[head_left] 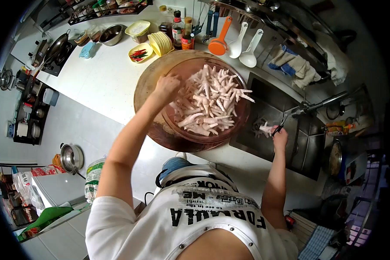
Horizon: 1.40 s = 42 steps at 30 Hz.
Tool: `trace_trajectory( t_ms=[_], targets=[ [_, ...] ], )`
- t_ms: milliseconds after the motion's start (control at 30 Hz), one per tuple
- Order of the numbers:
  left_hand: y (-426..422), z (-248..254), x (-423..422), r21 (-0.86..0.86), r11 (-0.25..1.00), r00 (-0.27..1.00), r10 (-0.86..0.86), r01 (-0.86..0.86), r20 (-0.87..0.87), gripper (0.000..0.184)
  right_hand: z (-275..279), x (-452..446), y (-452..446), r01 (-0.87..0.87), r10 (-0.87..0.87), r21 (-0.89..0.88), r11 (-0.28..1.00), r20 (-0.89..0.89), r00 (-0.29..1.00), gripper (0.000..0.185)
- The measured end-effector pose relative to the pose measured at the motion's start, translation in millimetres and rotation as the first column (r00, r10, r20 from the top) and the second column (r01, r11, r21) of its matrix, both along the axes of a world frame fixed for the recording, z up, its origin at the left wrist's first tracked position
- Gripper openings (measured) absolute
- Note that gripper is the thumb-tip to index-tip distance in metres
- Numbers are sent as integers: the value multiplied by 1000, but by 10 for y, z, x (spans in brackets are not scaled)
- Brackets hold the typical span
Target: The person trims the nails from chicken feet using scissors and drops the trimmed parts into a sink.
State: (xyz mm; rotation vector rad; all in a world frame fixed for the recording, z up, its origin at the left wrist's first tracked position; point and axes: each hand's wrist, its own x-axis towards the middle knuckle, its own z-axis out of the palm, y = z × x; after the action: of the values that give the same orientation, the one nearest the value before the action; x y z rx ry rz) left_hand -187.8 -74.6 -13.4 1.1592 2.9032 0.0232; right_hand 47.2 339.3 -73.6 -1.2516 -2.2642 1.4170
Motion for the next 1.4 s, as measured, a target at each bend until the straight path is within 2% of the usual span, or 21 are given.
trace_trajectory(
  t_ms=[167, 233, 267, 367, 433, 467, 500, 567, 600, 633, 700, 767, 833, 900, 967, 1033, 1100, 1167, 1233, 1333, 1400],
  targets=[
    [-131, -250, -193, -177, 940, 951, -305, 292, -52, 42, -273, 44, 24, 87, -104, -127, 988, -135, 985, 22],
    [58, -180, -166, -634, 752, 958, -280, 180, -59, 44, -325, 2, 3, 25, -96, -274, 961, -248, 964, 20],
    [62, -127, -159, -636, 751, 958, -281, 179, -62, 44, -351, -21, -5, 26, -98, -275, 961, -251, 963, 20],
    [112, 105, -92, -349, 913, 978, -194, 210, 80, 41, -116, -115, -225, -23, -67, -269, 963, -320, 945, 21],
    [46, 142, -91, 54, 997, 970, 42, -57, 238, 37, 111, -163, -380, -50, -31, -248, 968, -316, 948, 19],
    [25, 146, -74, 260, 947, 908, 67, -188, 413, 35, 211, -184, -441, -69, 8, -203, 977, -288, 958, 19],
    [16, 105, -87, 258, 948, 908, 67, -187, 414, 35, 339, -208, -540, -68, 6, -205, 977, -287, 958, 19],
    [26, -18, -120, 567, 806, 912, -88, -171, 400, 32, 531, -273, -768, -279, 286, 73, 958, -355, 890, 18],
    [39, -6, -88, 526, 851, 986, -86, 0, 140, 28, 520, -325, -854, -333, 378, 180, 926, -386, 842, 19],
    [91, 76, -14, 527, 850, 986, -90, 3, 140, 28, 549, -385, -978, -376, 468, 289, 881, -405, 786, 20],
    [265, 221, 154, 723, 495, 670, -323, -482, 668, 29, 753, -480, -1310, -475, 572, 340, 812, -299, 764, 26],
    [392, 244, 281, 798, 443, 723, -377, -409, 580, 32, 1264, -553, -1726, -568, 606, 356, 742, 7, 796, 29],
    [480, 313, 441, 824, 366, 720, -409, -432, 560, 31, 1314, -676, -1893, -637, 668, 355, 685, 43, 743, 37],
    [502, 162, 450, 826, 392, 776, -329, -405, 538, 27, 1282, -786, -1978, -675, 705, 403, 618, 96, 703, 44],
    [479, 120, 467, 645, 623, 780, -88, -442, 619, 29, 1304, -847, -2023, -700, 705, 381, 604, 154, 693, 44],
    [488, 200, 558, 735, 520, 801, -148, -436, 580, 36, 1227, -897, -2009, -708, 714, 421, 567, 177, 677, 45],
    [437, 133, 531, 657, 697, 862, -111, -288, 495, 39, 1210, -908, -2003, -717, 724, 457, 526, 202, 660, 45],
    [414, 99, 499, 697, 659, 874, -122, -282, 470, 40, 1279, -904, -1988, -767, 749, 442, 466, 265, 608, 40],
    [374, 272, 477, 506, 855, 925, -100, -109, 368, 40, 1362, -889, -1967, -787, 758, 431, 441, 290, 584, 40],
    [388, 378, 452, 290, 955, 963, -129, 57, 236, 40, 1429, -868, -1971, -810, 760, 418, 411, 334, 558, 40],
    [397, 439, 456, 308, 946, 959, -173, 99, 223, 40, 1405, -855, -1957, -815, 754, 416, 404, 353, 554, 40]
  ],
)
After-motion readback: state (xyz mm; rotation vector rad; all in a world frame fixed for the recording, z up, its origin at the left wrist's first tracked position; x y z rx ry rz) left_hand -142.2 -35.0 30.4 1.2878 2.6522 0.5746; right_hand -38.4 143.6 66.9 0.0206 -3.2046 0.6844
